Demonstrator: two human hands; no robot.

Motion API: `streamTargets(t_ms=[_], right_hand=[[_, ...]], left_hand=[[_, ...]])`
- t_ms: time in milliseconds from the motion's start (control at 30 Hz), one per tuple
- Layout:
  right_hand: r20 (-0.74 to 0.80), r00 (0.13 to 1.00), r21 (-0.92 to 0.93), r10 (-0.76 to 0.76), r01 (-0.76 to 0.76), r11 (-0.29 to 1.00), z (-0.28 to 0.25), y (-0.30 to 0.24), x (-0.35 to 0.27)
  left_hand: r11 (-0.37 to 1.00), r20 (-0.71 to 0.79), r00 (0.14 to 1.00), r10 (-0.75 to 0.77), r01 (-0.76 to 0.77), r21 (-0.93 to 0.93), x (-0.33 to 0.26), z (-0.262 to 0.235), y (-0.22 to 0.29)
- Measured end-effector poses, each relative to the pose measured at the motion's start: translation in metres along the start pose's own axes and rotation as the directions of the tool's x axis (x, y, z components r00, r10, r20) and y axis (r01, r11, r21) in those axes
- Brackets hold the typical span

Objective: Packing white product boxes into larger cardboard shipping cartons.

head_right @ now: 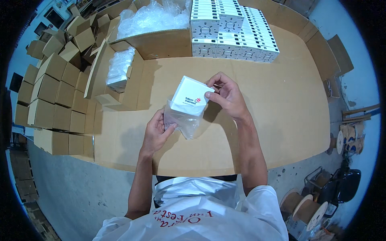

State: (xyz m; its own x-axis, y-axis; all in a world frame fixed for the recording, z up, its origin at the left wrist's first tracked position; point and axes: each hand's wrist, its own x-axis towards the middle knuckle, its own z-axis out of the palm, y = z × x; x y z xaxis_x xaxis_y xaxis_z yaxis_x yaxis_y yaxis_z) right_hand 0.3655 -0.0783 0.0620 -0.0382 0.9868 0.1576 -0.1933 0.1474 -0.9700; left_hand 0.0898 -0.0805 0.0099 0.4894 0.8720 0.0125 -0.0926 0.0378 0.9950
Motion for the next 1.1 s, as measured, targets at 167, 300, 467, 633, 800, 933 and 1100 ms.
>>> streamTargets(t_ms=[167, 300, 467, 633, 800, 933, 1100], right_hand=[[0.078, 0.997, -0.032, 0.017, -0.014, 0.999, 0.002, 0.002, 0.004], [0.096, 0.992, -0.153, 0.083, -0.068, 0.986, 0.009, 0.005, 0.007], [-0.003, 0.985, -0.226, 0.173, -0.169, 0.959, 0.020, 0.009, 0.006], [-0.026, 0.980, -0.174, 0.196, -0.198, 0.965, 0.014, 0.010, 0.003], [-0.127, 0.976, 0.002, 0.176, -0.177, 0.984, 0.016, 0.011, 0.005], [-0.148, 0.959, 0.048, 0.240, -0.235, 0.971, 0.011, 0.011, -0.004], [-0.073, 0.888, -0.054, 0.454, -0.458, 0.887, 0.016, 0.010, -0.006]], left_hand=[[1.000, -0.005, 1.000, 0.006, -0.006, 0.007, -0.001, -0.001, -0.001], [1.000, -0.013, 1.000, -0.003, 0.003, -0.003, -0.002, -0.003, 0.000], [0.998, -0.011, 1.000, 0.019, -0.019, -0.054, 0.002, 0.002, 0.008], [0.985, -0.066, 0.988, -0.141, 0.133, -0.114, 0.016, 0.013, 0.013], [0.965, -0.067, 0.975, -0.210, 0.196, -0.175, 0.026, 0.026, 0.010], [0.939, -0.150, 0.977, -0.150, 0.094, -0.332, 0.033, 0.030, 0.008], [0.929, -0.136, 0.980, -0.143, 0.086, -0.360, 0.041, 0.037, 0.013]])
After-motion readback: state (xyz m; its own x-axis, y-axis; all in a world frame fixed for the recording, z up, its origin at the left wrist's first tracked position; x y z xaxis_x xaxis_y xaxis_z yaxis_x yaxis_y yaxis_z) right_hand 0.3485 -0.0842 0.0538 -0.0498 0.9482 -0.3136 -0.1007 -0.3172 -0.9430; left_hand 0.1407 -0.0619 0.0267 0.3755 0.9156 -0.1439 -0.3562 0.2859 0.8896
